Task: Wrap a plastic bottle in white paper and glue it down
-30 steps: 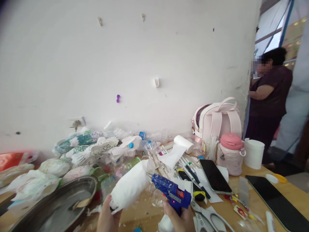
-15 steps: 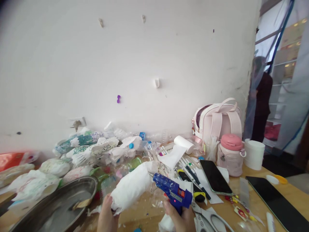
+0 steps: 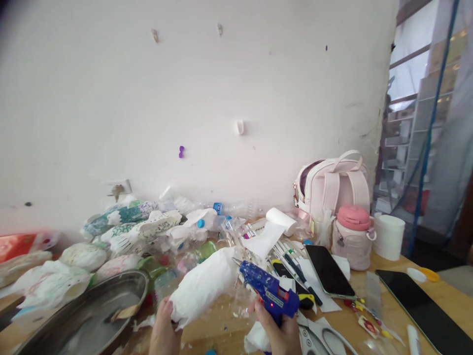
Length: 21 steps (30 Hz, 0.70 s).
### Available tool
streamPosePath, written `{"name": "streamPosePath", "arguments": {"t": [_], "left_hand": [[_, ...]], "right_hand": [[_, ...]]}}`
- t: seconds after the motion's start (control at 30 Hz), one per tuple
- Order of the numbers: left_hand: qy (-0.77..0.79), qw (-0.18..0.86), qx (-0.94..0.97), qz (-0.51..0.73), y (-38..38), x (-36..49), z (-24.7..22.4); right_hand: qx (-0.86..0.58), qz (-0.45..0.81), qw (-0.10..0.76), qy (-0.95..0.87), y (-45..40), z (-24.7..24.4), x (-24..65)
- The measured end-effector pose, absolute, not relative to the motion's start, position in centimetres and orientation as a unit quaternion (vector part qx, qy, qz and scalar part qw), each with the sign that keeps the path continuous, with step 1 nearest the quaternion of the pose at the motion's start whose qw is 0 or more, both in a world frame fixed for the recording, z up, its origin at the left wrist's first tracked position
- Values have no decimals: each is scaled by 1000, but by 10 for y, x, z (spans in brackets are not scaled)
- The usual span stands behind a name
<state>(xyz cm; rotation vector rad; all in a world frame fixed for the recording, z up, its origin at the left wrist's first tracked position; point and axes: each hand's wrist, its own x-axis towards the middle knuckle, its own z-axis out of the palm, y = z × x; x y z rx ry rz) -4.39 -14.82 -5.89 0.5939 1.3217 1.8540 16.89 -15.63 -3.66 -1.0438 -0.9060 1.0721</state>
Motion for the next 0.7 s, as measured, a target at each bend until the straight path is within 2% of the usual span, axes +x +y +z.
{"name": "streamPosePath", "arguments": {"t": [0.43,0.7], "left_hand": [[520,412,211,718,-143,-47,-62],[531,393,222,717,-145,-45,-61]], "right_hand": [[-475,475,618,-407,-157,-43,168],[-458,468,631,-416,-156,-44,169]]}}
